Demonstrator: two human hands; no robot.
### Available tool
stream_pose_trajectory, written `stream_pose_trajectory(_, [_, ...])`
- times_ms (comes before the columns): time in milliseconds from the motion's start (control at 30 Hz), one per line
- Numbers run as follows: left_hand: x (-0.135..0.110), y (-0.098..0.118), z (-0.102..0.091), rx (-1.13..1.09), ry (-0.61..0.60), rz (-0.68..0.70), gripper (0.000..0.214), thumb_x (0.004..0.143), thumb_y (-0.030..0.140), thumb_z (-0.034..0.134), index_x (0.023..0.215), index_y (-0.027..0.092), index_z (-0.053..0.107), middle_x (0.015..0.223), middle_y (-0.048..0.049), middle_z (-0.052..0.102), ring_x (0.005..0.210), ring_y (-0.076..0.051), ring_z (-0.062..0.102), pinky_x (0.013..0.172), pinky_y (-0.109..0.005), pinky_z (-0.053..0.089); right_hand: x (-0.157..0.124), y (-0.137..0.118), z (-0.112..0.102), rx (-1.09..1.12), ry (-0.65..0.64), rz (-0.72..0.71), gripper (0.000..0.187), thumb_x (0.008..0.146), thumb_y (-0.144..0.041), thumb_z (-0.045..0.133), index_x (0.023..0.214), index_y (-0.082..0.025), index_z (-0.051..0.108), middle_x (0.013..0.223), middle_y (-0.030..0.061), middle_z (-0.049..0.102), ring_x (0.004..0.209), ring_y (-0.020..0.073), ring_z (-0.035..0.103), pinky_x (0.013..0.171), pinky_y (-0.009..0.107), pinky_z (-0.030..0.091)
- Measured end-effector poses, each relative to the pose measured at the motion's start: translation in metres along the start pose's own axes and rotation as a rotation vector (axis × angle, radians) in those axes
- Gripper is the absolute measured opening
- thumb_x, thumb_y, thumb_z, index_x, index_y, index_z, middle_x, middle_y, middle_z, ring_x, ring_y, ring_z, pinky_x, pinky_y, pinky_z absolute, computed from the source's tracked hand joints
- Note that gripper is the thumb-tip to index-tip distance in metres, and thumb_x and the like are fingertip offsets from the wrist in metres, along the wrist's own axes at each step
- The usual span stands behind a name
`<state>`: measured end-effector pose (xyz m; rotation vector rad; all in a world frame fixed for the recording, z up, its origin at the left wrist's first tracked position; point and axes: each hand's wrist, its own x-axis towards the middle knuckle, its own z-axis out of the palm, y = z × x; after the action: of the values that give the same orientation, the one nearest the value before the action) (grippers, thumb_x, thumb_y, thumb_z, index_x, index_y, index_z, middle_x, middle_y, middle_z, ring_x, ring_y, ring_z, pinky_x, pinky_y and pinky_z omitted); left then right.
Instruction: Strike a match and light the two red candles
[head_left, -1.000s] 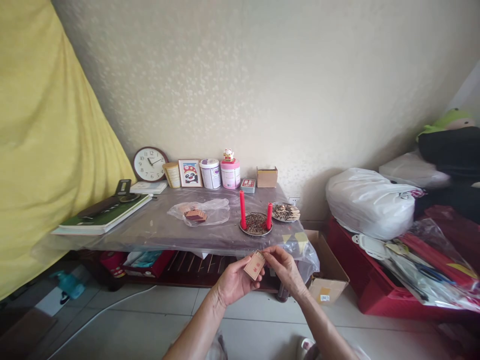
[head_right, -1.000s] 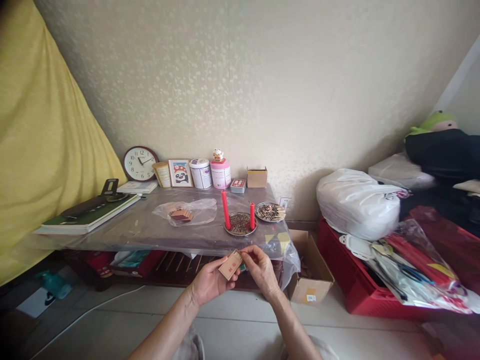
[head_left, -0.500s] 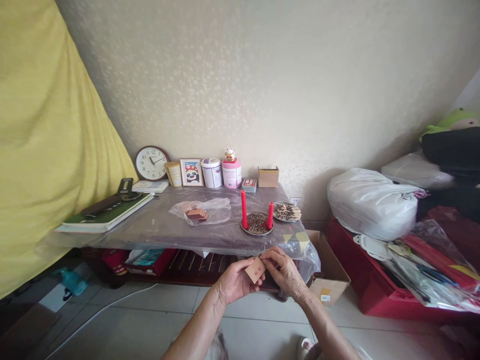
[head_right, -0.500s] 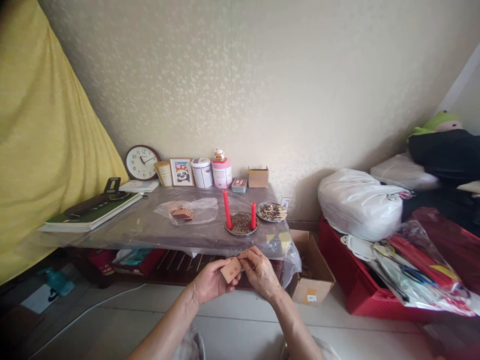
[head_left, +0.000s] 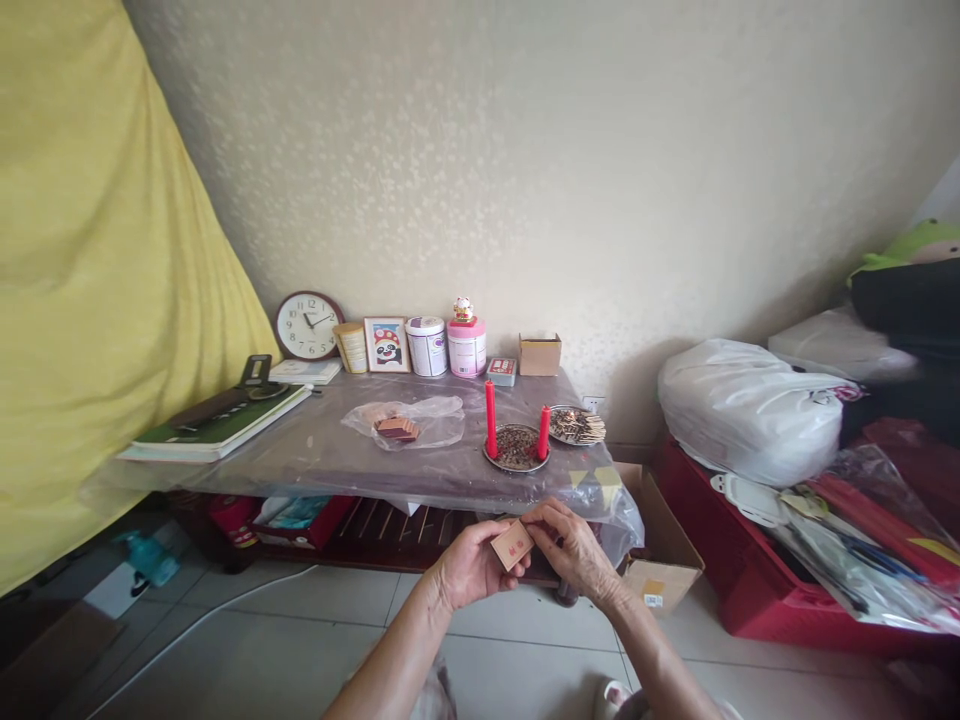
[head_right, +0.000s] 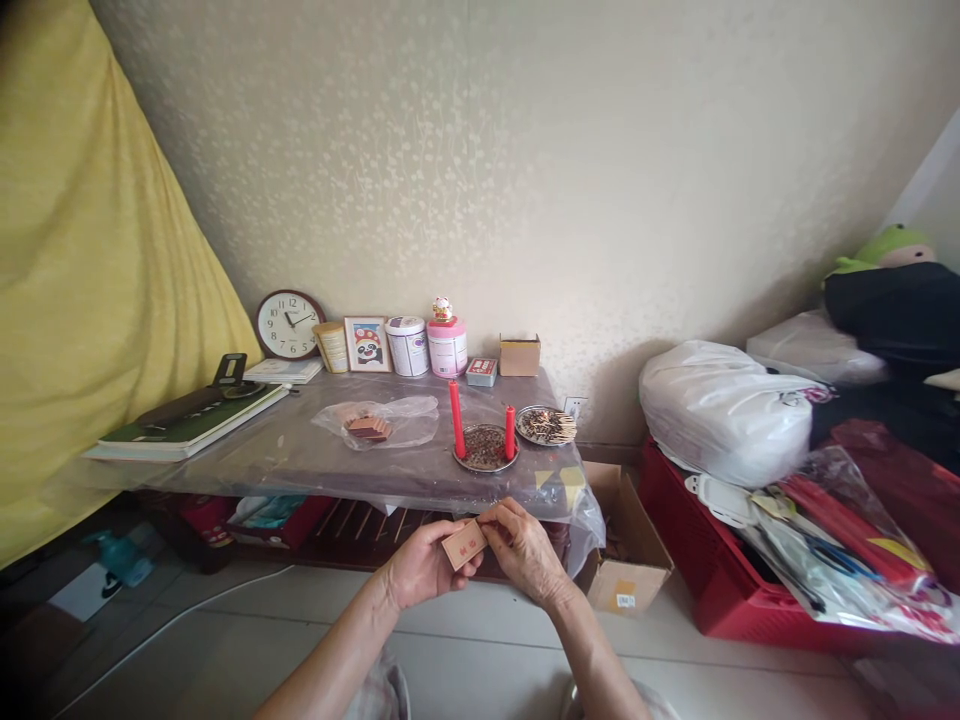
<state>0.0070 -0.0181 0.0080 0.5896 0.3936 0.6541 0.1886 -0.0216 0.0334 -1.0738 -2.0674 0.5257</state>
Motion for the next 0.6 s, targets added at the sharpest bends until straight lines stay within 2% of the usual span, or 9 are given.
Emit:
stream_pose_trajectory(133, [0.0005, 0.0007, -0.002, 0.01, -0.007, -0.031, 0.029, 0.082, 0.035, 0.045, 0.096, 0.012, 0.057, 0.076, -0.0099, 0.063, 0.061, -0.014, 0.057, 0.055, -0.024, 0.036, 0.0014, -0.0006, -0.0014, 0.0, -0.044, 0.006, 0.016, 0.086, -0.017, 0.048, 0.087, -0.02, 0.063, 0.085, 0.0036, 0.06, 0.075, 0.0152, 0.059, 0.07, 0.027, 0.047])
stream_pose_trajectory(367, [0.0001, 0.001, -0.0035, 0.033, -0.011, -0.064, 0.025, 0.081, 0.033, 0.046, 0.094, 0.015, 0.056, 0.076, -0.0093, 0.063, 0.06, -0.014, 0.056, 0.054, -0.024, 0.035, 0.0006, -0.0009, -0.0031, 0.006, -0.044, 0.012, 0.011, 0.083, -0.014, 0.052, 0.079, -0.019, 0.061, 0.08, 0.0021, 0.06, 0.073, 0.0143, 0.058, 0.067, 0.025, 0.045])
stream_pose_trajectory(600, [0.0005, 0.0005, -0.0044, 0.052, -0.014, -0.064, 0.026, 0.081, 0.033, 0.045, 0.095, 0.014, 0.056, 0.075, -0.0093, 0.063, 0.06, -0.014, 0.056, 0.054, -0.024, 0.035, 0.0018, -0.0018, -0.0045, 0.019, -0.077, 0.031, 0.012, 0.084, -0.014, 0.052, 0.079, -0.019, 0.062, 0.081, 0.0023, 0.06, 0.073, 0.0143, 0.059, 0.067, 0.025, 0.045])
